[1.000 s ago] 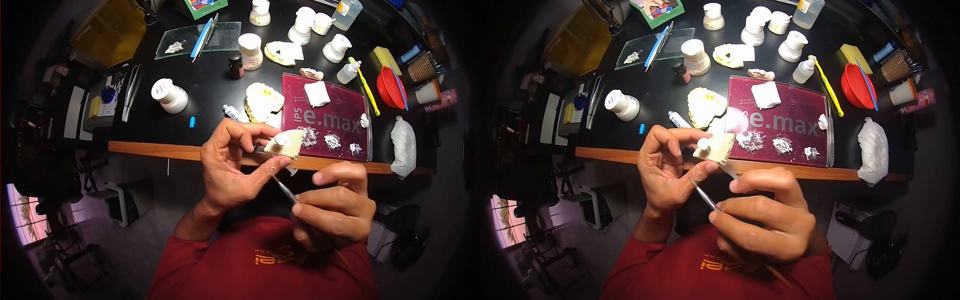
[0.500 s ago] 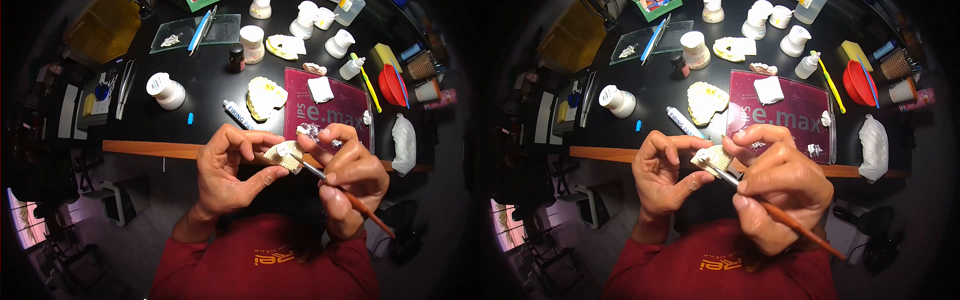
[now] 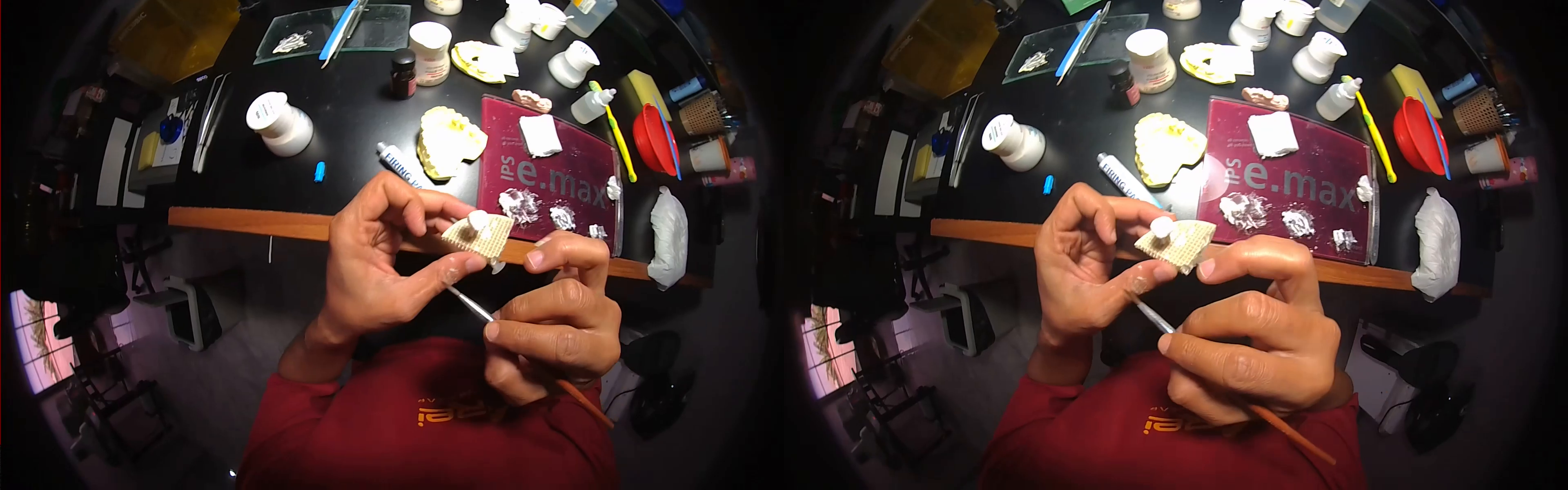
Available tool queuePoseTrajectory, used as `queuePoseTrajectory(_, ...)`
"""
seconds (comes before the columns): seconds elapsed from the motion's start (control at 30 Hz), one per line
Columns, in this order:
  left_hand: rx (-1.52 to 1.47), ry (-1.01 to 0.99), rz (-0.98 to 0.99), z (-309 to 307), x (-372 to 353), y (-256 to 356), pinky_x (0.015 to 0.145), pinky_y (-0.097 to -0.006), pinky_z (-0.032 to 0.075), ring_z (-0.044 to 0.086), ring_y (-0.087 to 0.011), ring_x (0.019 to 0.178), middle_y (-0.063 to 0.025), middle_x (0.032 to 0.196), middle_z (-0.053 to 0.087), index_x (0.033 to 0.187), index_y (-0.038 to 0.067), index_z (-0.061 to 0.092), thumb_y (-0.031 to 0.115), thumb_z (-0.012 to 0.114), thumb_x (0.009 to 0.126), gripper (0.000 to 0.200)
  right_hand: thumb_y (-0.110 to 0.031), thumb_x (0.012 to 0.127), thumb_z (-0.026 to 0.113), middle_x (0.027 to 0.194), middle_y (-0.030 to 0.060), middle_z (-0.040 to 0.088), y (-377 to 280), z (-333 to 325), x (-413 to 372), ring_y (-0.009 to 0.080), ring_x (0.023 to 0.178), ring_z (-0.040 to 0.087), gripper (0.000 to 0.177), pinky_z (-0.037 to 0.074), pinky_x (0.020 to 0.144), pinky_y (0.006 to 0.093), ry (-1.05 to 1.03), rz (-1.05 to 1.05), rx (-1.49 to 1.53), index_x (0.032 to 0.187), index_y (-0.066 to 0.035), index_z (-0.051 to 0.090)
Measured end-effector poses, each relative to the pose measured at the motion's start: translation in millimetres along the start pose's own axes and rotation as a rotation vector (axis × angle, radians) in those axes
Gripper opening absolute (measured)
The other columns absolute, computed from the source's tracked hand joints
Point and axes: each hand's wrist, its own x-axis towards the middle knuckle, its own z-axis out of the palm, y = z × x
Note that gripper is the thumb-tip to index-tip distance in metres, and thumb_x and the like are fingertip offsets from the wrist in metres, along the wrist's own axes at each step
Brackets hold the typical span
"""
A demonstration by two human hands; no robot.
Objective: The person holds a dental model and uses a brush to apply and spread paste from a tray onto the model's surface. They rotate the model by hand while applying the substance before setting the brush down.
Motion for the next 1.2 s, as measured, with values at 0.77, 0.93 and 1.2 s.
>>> queuePoseTrajectory(0.77,-0.077,-0.053,-0.084,-6,0,3,0.086,-0.0311,0.055,0.068,-0.0214,0.097,-0.0274,0.103,0.067,0.088,0.009,0.038,-0.005,0.083,0.071,0.050,0.010,0.064,0.061,0.070,0.0062,0.061,23,-2,1,0.0268,0.084,0.064,0.022,0.055,0.087,0.0428,0.177,0.249,0.285,0.082,-0.002,0.066)
queuePoseTrajectory(0.93,-0.068,-0.042,-0.090,-6,1,4,0.086,-0.0316,0.056,0.068,-0.0217,0.097,-0.0270,0.102,0.067,0.088,0.009,0.039,-0.005,0.084,0.070,0.050,0.010,0.064,0.061,0.071,0.0064,0.061,23,-3,-1,0.0256,0.082,0.064,0.023,0.054,0.088,0.0431,0.167,0.262,0.275,0.083,-0.003,0.066)
queuePoseTrajectory(1.2,-0.069,-0.038,-0.091,-6,0,3,0.086,-0.0317,0.056,0.068,-0.0222,0.098,-0.0273,0.102,0.067,0.088,0.009,0.039,-0.004,0.084,0.070,0.051,0.006,0.074,0.060,0.076,0.0090,0.057,23,-5,-5,0.0295,0.098,0.055,0.014,0.057,0.087,0.0500,0.119,0.275,0.299,0.086,-0.001,0.063)
